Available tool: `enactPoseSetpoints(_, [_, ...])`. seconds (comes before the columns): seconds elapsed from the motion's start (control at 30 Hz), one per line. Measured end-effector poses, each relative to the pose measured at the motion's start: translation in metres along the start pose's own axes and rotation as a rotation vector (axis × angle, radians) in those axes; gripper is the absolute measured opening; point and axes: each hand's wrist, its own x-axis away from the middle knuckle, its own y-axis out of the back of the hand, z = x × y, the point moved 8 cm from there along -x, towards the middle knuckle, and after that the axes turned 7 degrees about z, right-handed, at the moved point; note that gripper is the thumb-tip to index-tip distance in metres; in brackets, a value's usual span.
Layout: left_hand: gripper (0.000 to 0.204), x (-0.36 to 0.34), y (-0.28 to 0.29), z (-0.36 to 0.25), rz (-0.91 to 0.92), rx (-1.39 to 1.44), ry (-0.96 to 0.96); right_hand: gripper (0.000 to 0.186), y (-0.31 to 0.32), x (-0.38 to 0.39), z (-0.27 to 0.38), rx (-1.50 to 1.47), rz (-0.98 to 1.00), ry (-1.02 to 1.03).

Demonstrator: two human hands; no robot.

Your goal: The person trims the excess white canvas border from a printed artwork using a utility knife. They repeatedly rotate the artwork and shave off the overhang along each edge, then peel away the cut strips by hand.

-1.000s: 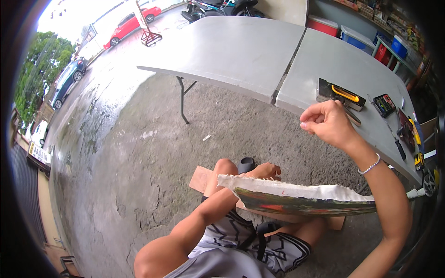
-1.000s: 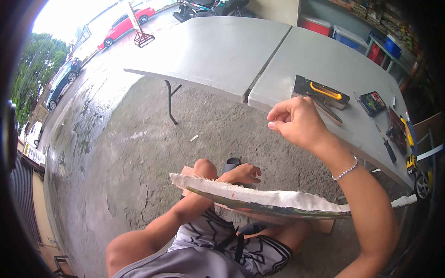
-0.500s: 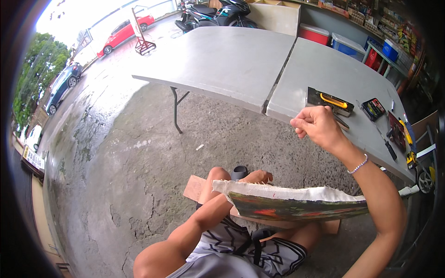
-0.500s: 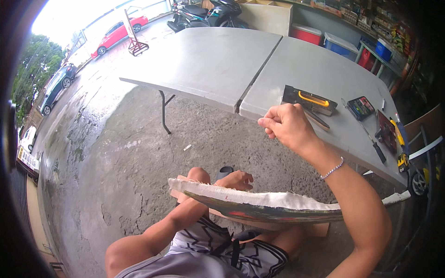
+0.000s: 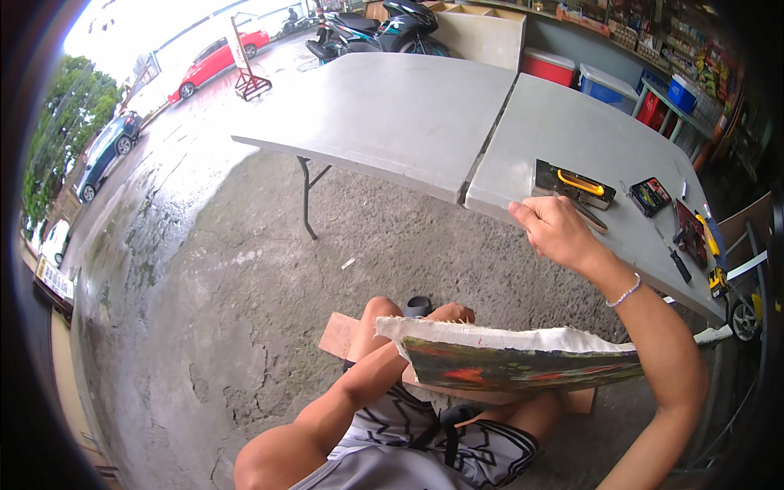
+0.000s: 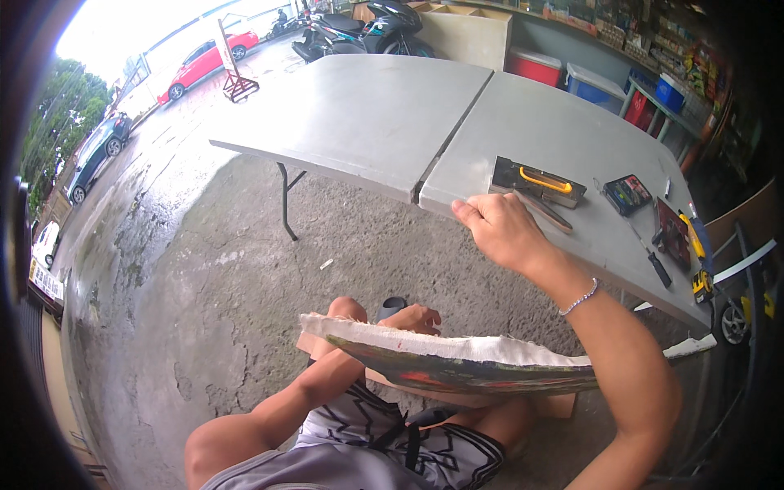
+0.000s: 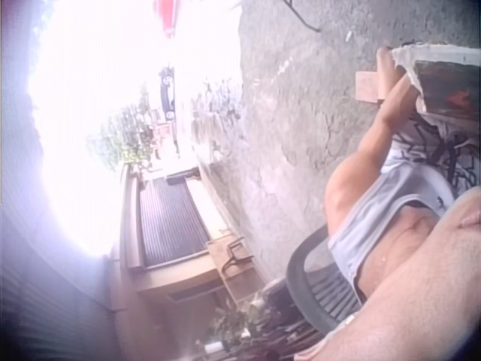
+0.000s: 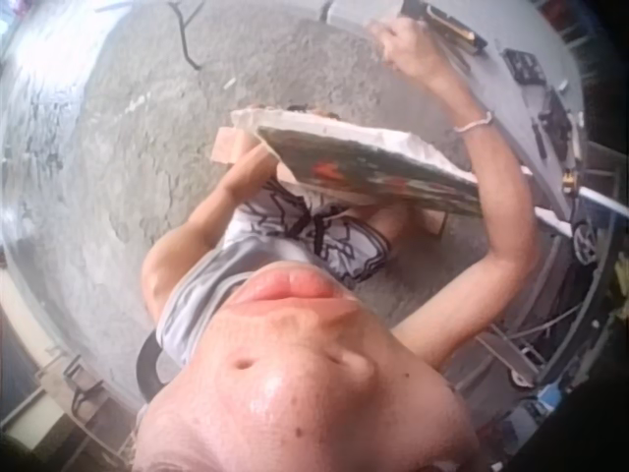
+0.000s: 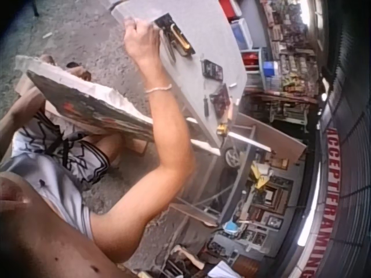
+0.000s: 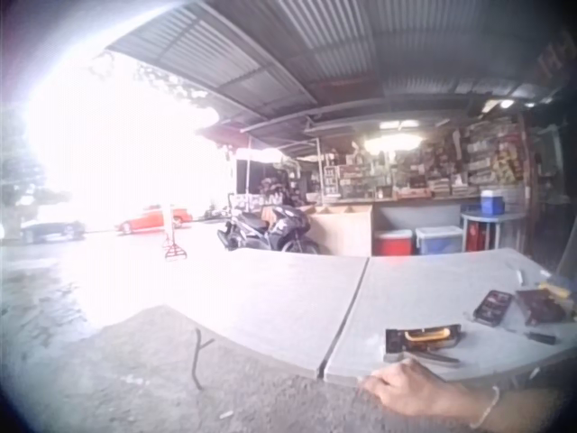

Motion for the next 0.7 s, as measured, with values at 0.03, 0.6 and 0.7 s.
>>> enactPoseSetpoints(0.03, [0.033,0.012,0.003,0.001,-0.031,0.029,0.007,0.043,-0.001,0.000,0.000,-0.004,-0.014,0.007])
enactPoseSetpoints(0.6, [0.030,0.114,0.061,-0.069,-0.440,-0.012,0.032,0.013,-0.004,0.008,0.006,0.005,0.136,0.058])
enactPoseSetpoints(0.7, [0.029,0.114,0.064,-0.073,-0.449,-0.037,0.024,0.012,-0.005,0.008,-0.001,-0.026,0.106,0.080])
